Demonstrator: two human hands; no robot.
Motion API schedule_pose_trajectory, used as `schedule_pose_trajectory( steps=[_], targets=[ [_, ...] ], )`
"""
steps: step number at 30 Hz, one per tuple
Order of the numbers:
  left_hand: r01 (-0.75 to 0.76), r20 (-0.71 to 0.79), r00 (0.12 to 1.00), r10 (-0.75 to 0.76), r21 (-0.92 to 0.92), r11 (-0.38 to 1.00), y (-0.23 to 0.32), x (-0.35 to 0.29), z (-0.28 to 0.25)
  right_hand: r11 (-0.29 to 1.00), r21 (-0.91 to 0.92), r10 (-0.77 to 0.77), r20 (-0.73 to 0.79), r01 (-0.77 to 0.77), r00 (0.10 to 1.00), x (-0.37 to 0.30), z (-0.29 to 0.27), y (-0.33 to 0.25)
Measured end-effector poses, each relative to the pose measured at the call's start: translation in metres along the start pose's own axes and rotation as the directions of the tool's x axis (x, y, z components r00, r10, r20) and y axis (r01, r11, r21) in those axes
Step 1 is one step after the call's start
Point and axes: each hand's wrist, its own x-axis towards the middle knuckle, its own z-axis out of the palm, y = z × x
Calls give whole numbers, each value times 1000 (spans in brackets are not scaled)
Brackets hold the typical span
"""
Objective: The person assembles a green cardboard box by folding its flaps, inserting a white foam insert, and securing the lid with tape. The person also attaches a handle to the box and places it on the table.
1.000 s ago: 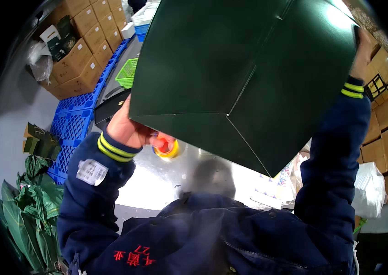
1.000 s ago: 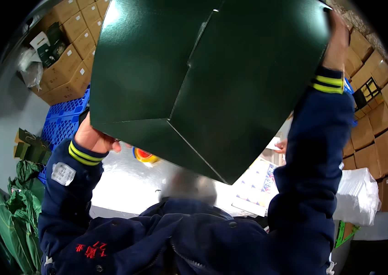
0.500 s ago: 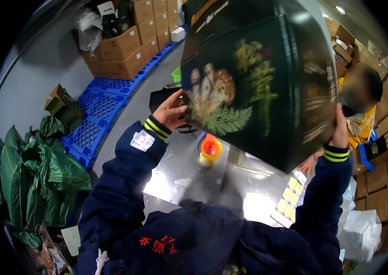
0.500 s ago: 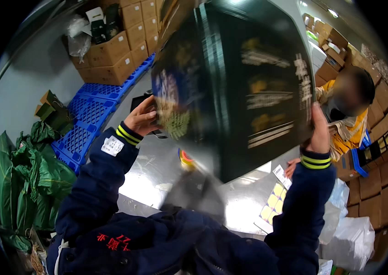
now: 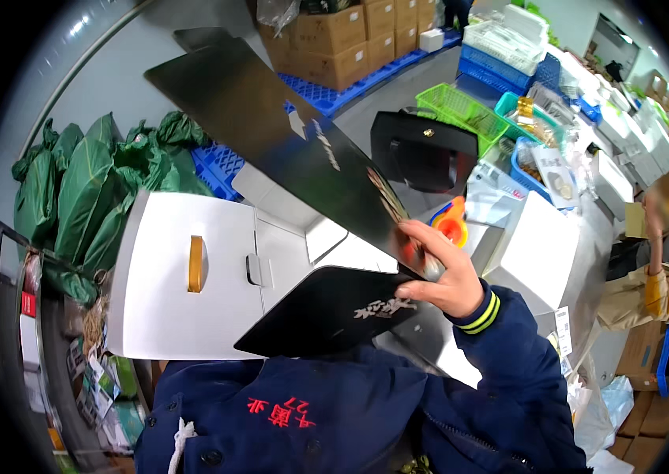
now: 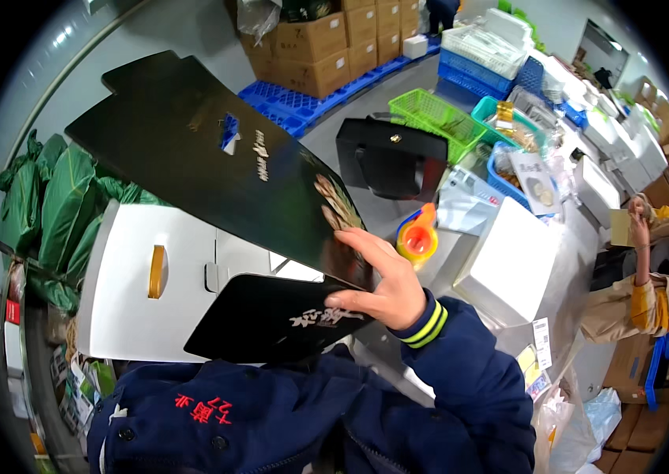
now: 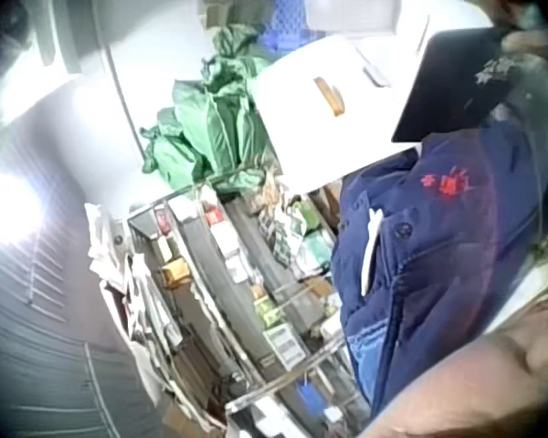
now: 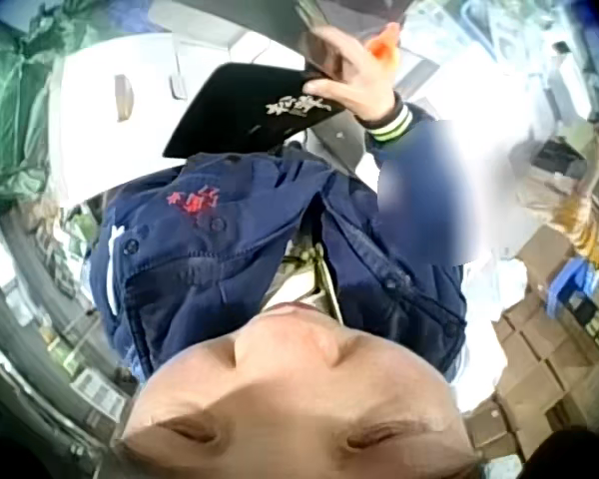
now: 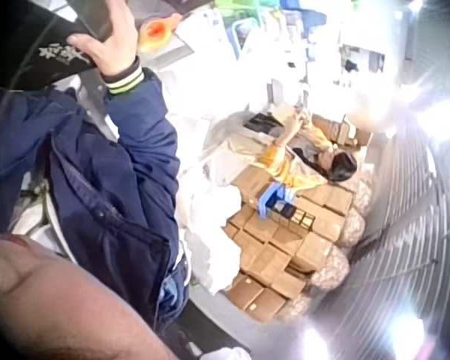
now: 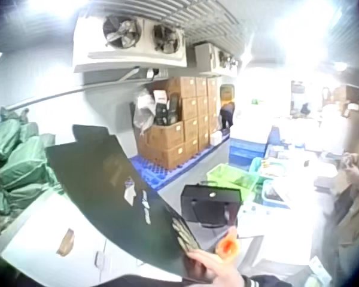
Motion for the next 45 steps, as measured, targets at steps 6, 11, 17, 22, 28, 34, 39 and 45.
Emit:
schedule_pose_trajectory(
  steps=[6, 11, 17, 22, 28, 34, 39, 45],
  targets=[
    [-11, -166, 985, 56, 258, 966, -6, -31, -53, 998, 6, -58, 121, 58, 991, 39, 67, -6],
    [89, -209, 977, 39, 568, 818, -37, 3, -120, 987, -52, -141, 174, 152, 974, 103, 116, 8],
    [102, -57, 994, -93, 786, 610, -101, 76, -166, 930, -262, -225, 150, 258, 963, 175, 154, 29],
    [30, 125, 971, -205, 783, 621, -144, 100, -175, 667, -696, -391, -22, 267, 920, 203, 169, 28],
    [54, 355, 869, -344, 625, 779, -146, 33, -156, 462, -883, -497, -182, 82, 848, 172, 152, 63],
    [-48, 355, 904, -239, 638, 768, -17, -36, -66, 463, -884, -484, -195, 61, 853, 126, 146, 103],
    [-328, 168, 854, 493, 909, 257, 3, 10, -14, 563, -817, -467, -193, 122, 863, 101, 153, 131],
    [-149, 278, 786, 552, 952, -267, 0, 42, 58, 604, -758, -575, -199, 248, 793, 81, 129, 105]
  ],
)
